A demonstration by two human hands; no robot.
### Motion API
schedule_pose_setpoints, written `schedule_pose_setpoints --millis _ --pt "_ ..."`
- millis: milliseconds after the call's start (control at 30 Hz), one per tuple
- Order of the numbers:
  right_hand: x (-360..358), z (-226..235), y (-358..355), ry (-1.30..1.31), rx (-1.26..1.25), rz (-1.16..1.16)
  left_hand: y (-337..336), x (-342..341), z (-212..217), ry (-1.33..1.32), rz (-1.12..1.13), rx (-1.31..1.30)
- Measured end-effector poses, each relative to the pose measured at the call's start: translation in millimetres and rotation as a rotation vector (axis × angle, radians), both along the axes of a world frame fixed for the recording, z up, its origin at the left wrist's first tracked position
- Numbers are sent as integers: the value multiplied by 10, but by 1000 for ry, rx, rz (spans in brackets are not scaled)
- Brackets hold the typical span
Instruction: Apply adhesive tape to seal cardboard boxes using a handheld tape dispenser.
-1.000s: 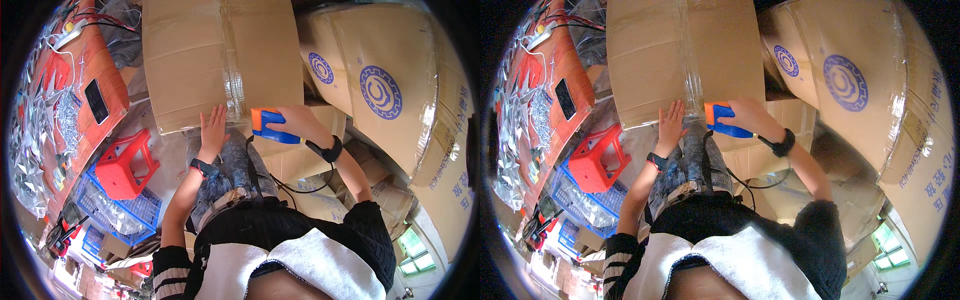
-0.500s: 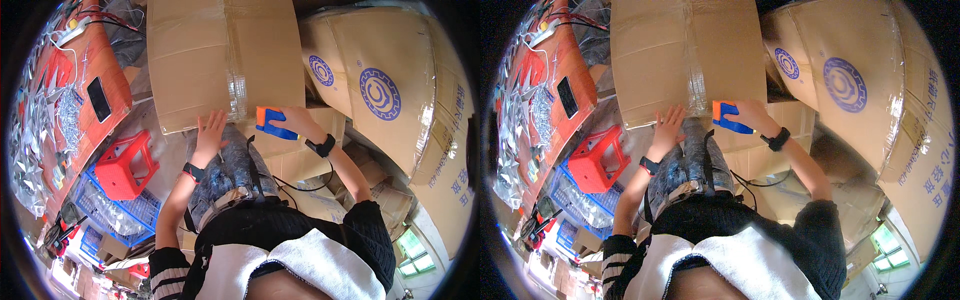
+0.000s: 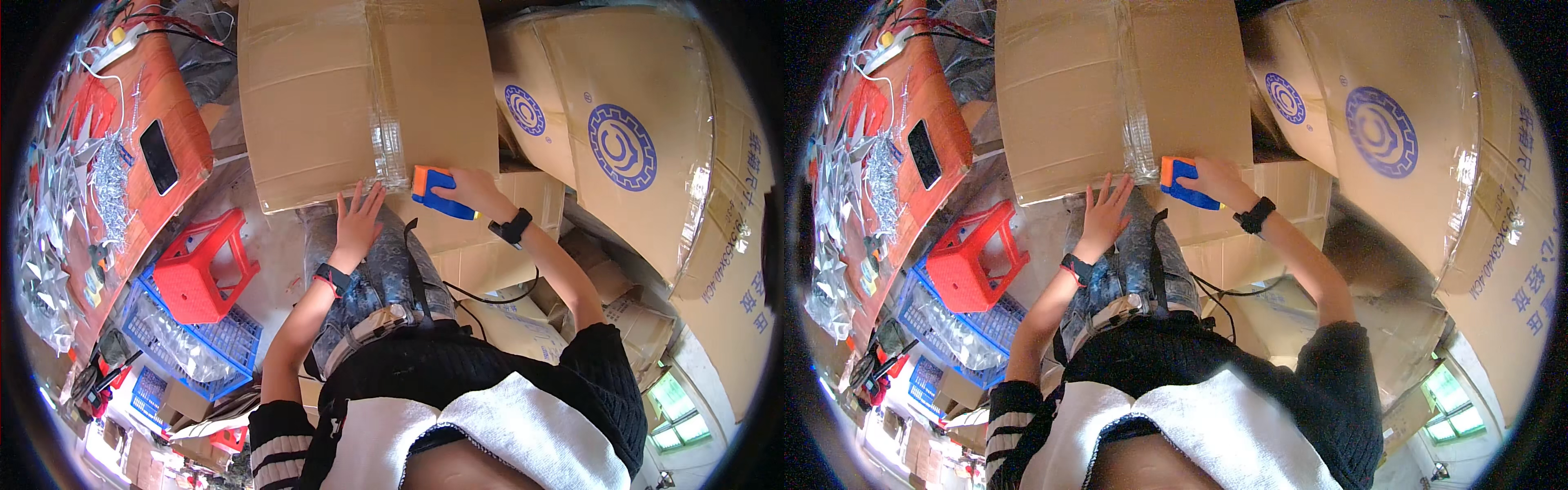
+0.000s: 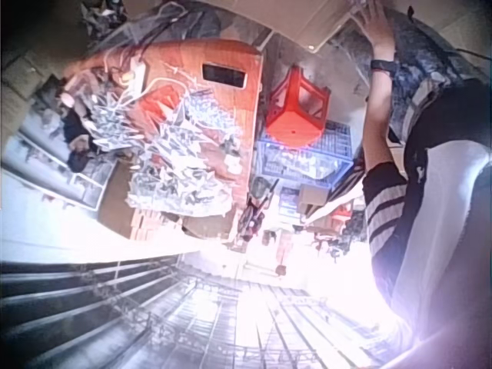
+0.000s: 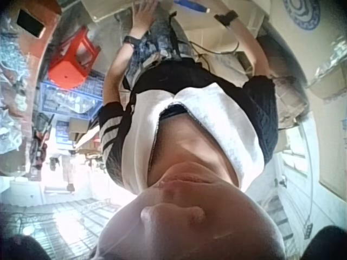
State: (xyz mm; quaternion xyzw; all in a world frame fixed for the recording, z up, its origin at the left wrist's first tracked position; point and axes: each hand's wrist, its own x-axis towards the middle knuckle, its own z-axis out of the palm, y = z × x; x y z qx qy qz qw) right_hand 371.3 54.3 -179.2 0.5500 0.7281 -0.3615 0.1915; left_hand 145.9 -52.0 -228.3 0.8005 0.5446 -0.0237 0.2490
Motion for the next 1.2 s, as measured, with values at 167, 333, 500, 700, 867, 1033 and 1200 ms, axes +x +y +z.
schedule_pose_setpoints --millis 167,333,500,700,867,1033,1200 --pt "-18 36 -2 46 3 -29 3 29 7 8 26 -25" --pt "-32 75 -17 30 40 0 -15 72 -50 52 84 -2" --pt "-50 213 -28 70 62 -15 32 3 -99 120 89 11" --pt "-173 858 67 -20 -26 55 95 -23 0 88 124 -43" --pt "-178 996 57 65 44 34 131 -68 10 -22 159 -21" --pt "-84 735 73 40 -17 15 157 -69 165 -10 160 -8" --pt "20 474 26 -74 -1 62 49 -80 227 8 56 8"
